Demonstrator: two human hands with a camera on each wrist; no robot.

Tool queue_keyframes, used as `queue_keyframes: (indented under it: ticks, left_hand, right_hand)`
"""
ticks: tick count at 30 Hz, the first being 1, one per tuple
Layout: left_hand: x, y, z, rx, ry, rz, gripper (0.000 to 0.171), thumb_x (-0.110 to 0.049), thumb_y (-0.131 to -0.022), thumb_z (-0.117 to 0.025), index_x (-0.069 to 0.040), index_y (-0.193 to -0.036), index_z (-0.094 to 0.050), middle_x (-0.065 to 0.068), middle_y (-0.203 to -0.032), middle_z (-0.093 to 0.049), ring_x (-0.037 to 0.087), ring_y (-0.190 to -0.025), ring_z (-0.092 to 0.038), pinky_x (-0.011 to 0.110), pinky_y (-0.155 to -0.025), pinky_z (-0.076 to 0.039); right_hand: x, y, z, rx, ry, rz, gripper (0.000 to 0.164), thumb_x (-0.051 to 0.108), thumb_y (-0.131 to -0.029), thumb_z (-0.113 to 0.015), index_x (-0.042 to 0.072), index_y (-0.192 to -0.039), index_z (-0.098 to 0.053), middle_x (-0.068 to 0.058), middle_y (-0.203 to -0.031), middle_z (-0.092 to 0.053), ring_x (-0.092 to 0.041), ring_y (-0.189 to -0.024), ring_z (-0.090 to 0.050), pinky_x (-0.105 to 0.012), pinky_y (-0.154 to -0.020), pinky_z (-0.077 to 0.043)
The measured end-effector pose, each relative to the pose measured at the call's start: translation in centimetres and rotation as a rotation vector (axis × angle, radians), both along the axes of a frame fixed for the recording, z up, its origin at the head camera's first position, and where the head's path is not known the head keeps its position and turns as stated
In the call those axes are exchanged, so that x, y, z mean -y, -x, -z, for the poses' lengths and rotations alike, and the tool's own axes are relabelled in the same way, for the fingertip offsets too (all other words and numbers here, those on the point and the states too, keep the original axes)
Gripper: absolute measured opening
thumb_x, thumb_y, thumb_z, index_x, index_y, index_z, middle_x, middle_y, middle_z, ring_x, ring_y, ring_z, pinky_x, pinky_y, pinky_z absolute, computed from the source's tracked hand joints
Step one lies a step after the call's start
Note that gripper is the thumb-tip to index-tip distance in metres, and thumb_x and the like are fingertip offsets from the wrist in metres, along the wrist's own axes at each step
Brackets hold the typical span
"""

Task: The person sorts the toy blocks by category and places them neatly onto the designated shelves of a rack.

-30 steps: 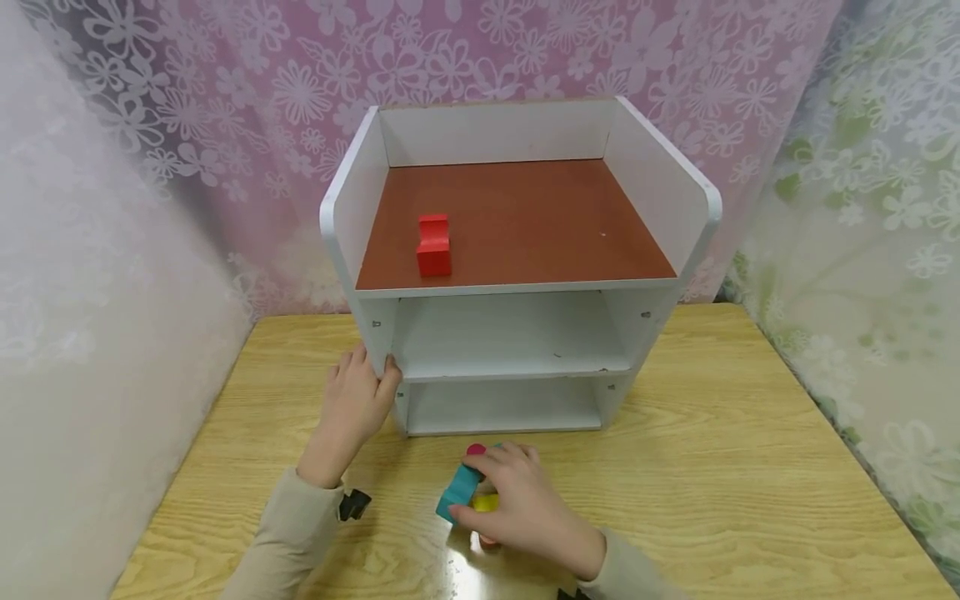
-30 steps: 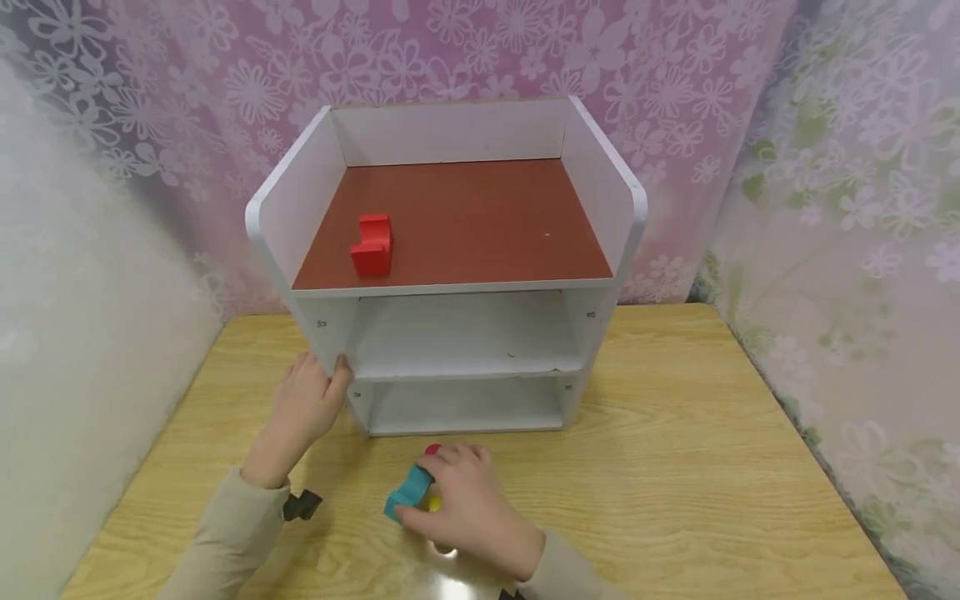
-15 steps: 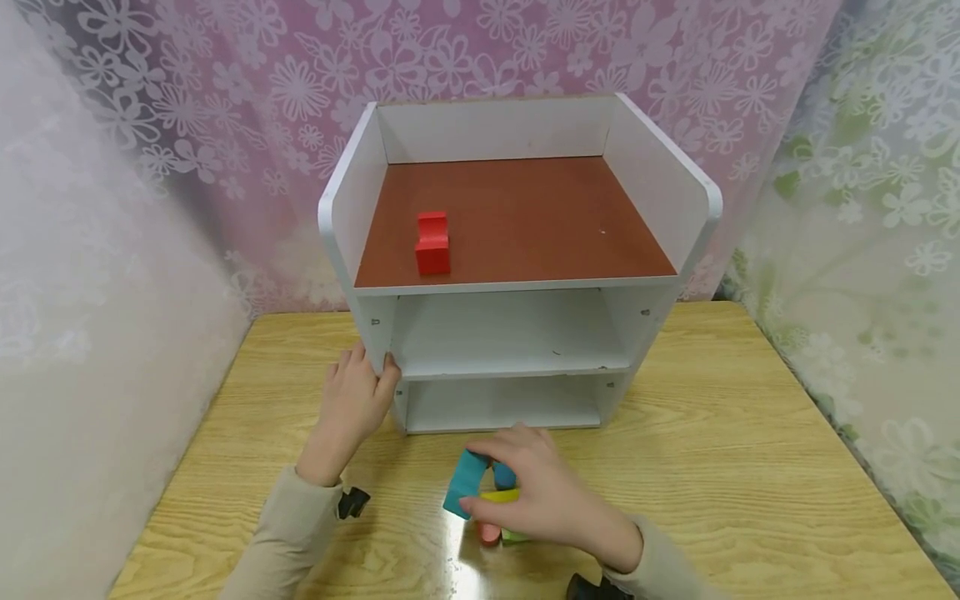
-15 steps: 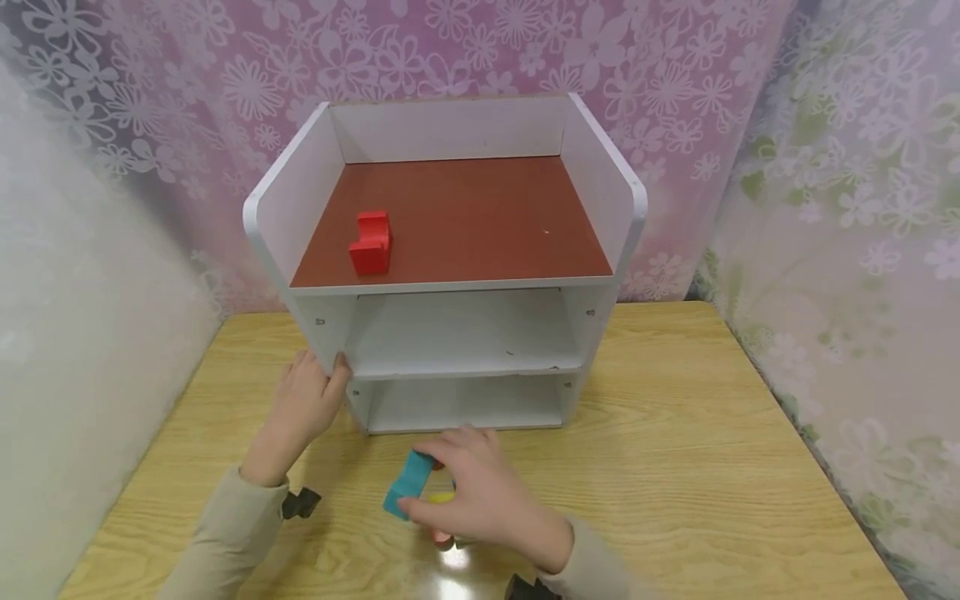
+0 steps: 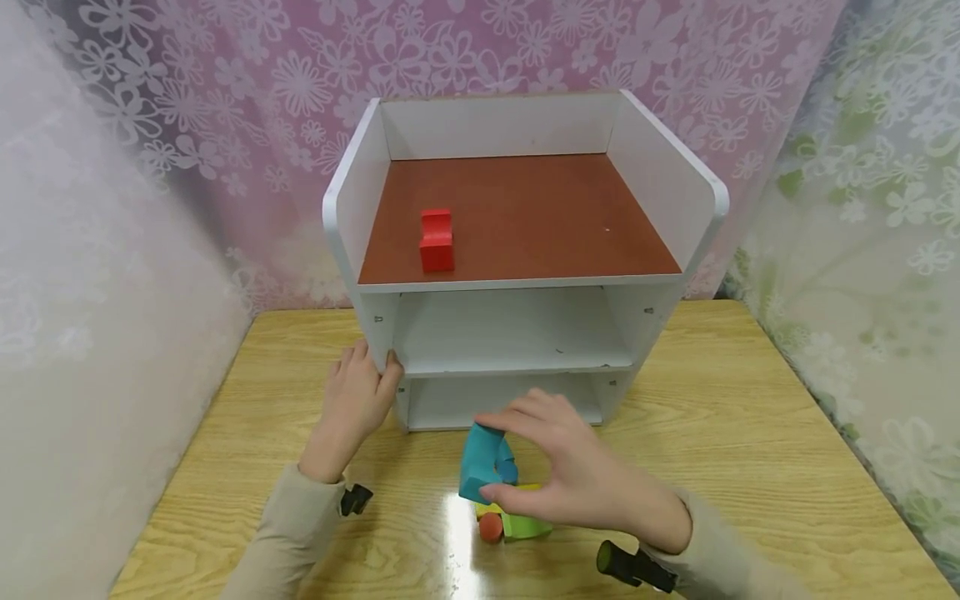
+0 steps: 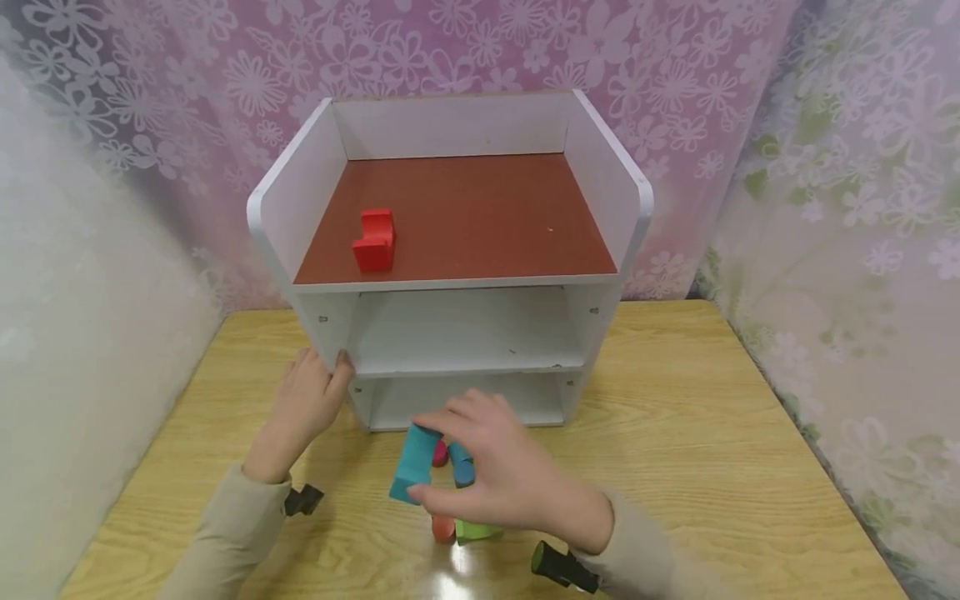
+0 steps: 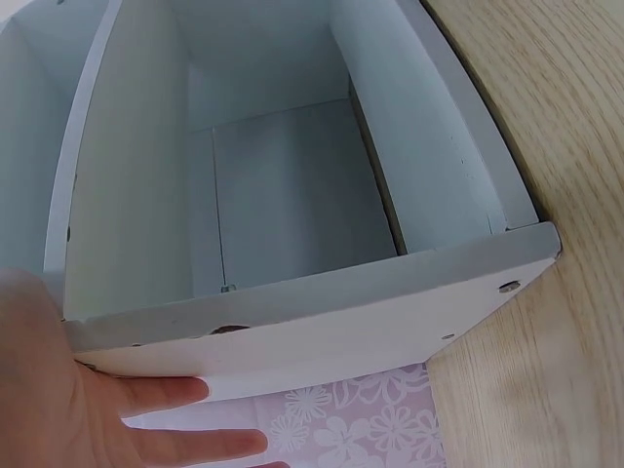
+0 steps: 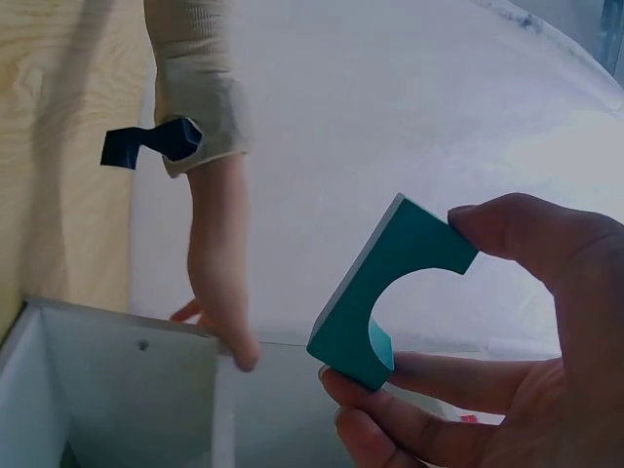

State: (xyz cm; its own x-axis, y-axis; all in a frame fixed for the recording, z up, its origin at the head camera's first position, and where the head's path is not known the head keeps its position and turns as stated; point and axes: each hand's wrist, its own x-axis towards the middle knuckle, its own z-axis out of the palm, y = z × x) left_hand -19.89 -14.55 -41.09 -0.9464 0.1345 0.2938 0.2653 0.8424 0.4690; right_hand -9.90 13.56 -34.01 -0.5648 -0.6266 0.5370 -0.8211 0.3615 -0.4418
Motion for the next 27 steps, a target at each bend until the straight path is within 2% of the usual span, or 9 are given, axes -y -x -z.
queue_keyframes:
  ticks: [7,12,19,27]
  left_hand:
    - [0.0,0.0,-0.1,-0.001,-0.001,-0.003,0.046,-0.036,-0.103,-0.032,-0.001,-0.122,-0.056,0.017,-0.108,-0.058,0.039,-0.101,-0.052,0.054,-0.087,-0.038]
    - [0.0,0.1,0.0,-0.01,-0.009,0.001,0.044,-0.035,-0.103,-0.033,-0.001,-0.117,-0.057,0.016,-0.103,-0.058,0.039,-0.097,-0.053,0.052,-0.084,-0.039]
    - [0.0,0.1,0.0,-0.012,-0.009,0.01,0.045,-0.035,-0.103,-0.033,-0.001,-0.12,-0.057,0.017,-0.104,-0.058,0.039,-0.097,-0.053,0.052,-0.085,-0.04]
    - [0.1,0.1,0.0,-0.015,-0.005,0.009,0.046,-0.035,-0.103,-0.032,-0.001,-0.123,-0.057,0.017,-0.104,-0.059,0.039,-0.097,-0.054,0.053,-0.085,-0.04]
  right_hand:
    - [-0.3,0.5,-2.8,-0.061,-0.038,-0.018,0.053,0.044,-0.087,-0.073,0.011,-0.127,-0.065,0.008,-0.108,-0.062,-0.011,-0.1,-0.052,-0.035,-0.089,-0.04]
    - [-0.4,1.1,-4.7,-0.129,-0.01,-0.068,0.054,0.044,-0.087,-0.072,0.009,-0.128,-0.064,0.005,-0.11,-0.063,-0.012,-0.099,-0.051,-0.033,-0.084,-0.039]
    - [-0.4,2.3,-7.5,-0.267,0.081,-0.179,0.051,0.041,-0.089,-0.069,0.002,-0.123,-0.065,-0.001,-0.105,-0.064,-0.016,-0.093,-0.052,-0.035,-0.082,-0.035]
    - [-0.9,3.2,-10.5,-0.362,0.066,-0.185,0.053,0.041,-0.089,-0.067,-0.002,-0.121,-0.065,-0.005,-0.104,-0.065,-0.021,-0.092,-0.053,-0.037,-0.083,-0.035]
